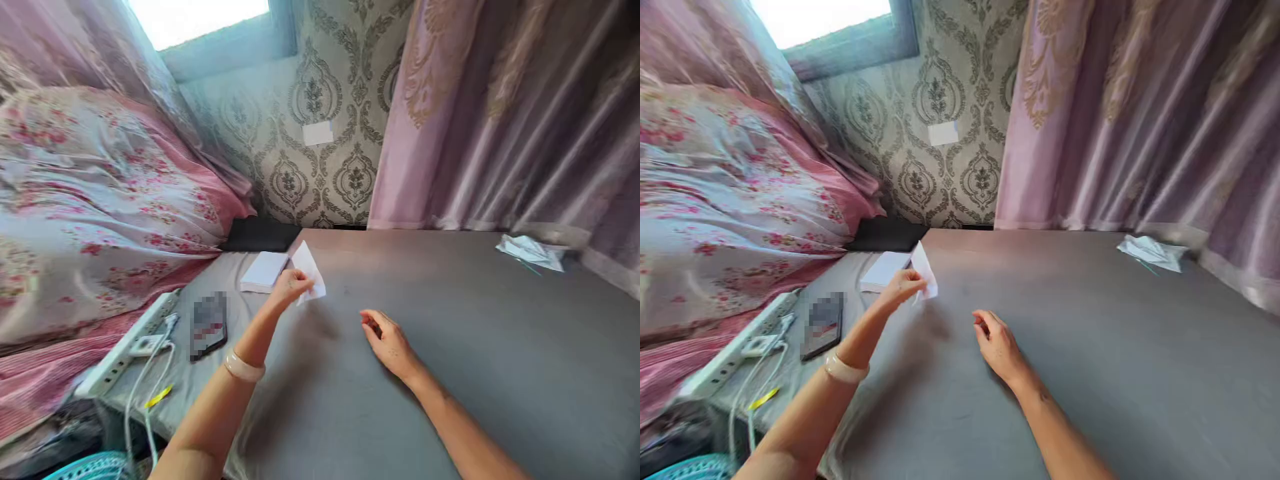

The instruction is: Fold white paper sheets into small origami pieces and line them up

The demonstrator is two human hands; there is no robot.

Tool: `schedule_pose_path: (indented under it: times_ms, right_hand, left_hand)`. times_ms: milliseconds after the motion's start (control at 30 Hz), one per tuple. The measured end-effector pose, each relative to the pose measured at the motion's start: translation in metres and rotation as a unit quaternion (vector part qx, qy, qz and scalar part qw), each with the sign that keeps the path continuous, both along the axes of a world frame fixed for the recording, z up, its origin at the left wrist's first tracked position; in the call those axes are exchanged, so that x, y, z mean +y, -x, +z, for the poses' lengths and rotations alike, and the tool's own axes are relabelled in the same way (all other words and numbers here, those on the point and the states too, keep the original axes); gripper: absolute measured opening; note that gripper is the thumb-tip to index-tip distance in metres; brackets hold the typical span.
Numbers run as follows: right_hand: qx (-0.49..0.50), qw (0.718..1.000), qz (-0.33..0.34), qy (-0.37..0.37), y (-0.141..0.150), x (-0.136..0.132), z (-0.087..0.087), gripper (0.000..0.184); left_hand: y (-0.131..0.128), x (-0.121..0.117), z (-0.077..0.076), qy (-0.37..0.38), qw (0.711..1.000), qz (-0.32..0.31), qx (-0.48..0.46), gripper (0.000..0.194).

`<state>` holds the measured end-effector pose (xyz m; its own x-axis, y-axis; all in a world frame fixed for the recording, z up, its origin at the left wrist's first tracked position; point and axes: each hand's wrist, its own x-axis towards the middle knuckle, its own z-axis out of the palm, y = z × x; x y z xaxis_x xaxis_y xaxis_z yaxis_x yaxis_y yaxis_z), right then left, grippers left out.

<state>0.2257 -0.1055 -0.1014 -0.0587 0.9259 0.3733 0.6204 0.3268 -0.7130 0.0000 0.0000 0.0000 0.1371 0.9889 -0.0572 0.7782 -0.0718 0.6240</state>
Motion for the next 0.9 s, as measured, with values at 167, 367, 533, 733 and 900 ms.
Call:
schedule_pose_path:
  times_ms: [167,367,533,733,900]
  right_hand:
    - [-0.163,0.974,-0.088,-0.131,-0.006,-0.014,0.021,0.057]
    - [-0.297,0.947,-0.039,-0.113,-0.015,-0.018,0.026,0.051]
    - [-0.288,0.956,-0.019,-0.047,-0.024,-0.017,0.019,0.049]
    - [-0.235,0.972,-0.018,-0.013,-0.031,-0.015,0.019,0.058]
    - [-0.227,0.974,-0.011,-0.002,-0.035,-0.014,0.017,0.054]
  left_hand:
    - [-0.074,-0.038,-0.04,0.039,0.995,-0.087,-0.017,0.015]
    - [-0.098,-0.055,-0.053,0.036,0.992,-0.122,-0.013,0.02]
    - [-0.06,-0.048,-0.053,-0.045,0.977,-0.205,-0.041,0.038]
    - [-0.037,-0.043,-0.062,-0.064,0.906,-0.415,-0.049,0.074]
    - [-0.048,-0.043,-0.073,-0.117,0.91,-0.396,-0.031,0.035]
